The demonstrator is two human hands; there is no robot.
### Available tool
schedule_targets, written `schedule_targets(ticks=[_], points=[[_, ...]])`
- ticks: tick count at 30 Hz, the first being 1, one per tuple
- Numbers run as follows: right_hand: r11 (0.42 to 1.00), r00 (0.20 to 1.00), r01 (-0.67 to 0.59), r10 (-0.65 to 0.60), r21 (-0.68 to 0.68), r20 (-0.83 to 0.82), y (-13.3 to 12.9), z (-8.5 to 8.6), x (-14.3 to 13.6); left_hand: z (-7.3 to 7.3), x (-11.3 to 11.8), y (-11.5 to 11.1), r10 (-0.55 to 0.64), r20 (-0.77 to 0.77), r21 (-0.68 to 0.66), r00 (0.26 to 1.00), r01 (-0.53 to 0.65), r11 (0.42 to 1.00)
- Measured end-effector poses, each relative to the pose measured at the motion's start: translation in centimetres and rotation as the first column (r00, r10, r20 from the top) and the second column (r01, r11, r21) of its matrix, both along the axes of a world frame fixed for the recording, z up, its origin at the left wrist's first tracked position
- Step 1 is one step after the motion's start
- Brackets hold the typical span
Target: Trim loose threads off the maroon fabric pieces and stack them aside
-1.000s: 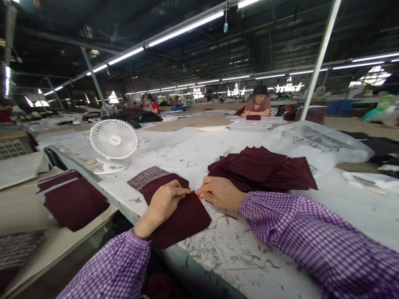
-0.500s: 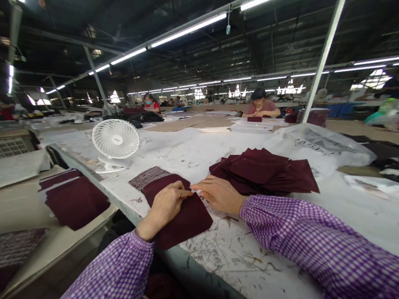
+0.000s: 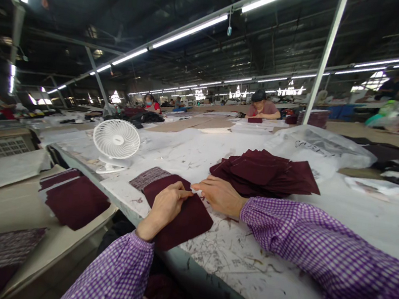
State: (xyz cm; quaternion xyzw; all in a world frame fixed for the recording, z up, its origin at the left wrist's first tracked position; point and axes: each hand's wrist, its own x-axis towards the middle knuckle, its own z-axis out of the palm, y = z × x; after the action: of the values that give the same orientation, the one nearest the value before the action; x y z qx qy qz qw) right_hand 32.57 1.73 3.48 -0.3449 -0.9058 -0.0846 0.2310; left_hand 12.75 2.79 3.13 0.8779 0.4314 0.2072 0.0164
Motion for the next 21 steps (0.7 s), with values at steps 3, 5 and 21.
schedule_targets(ticks=[3, 5, 21], points=[[1.0, 0.999, 0.0, 0.0, -0.002, 0.034, -0.1, 0.1, -0.2, -0.1, 0.0, 0.1, 0.0, 0.011, 0.006, 1.0, 0.0, 1.0], [1.0, 0.997, 0.013, -0.011, -0.024, 0.078, -0.1, 0.2, -0.5, -0.1, 0.0, 0.3, -0.008, 0.024, -0.001, 1.0, 0.008, 1.0], [0.978, 0.984, 0.108, -0.079, -0.181, 0.158, -0.2, 1.3, -1.7, -0.8, -6.4, 0.1, -0.034, 0.222, -0.04, 0.974, 0.044, 0.998]])
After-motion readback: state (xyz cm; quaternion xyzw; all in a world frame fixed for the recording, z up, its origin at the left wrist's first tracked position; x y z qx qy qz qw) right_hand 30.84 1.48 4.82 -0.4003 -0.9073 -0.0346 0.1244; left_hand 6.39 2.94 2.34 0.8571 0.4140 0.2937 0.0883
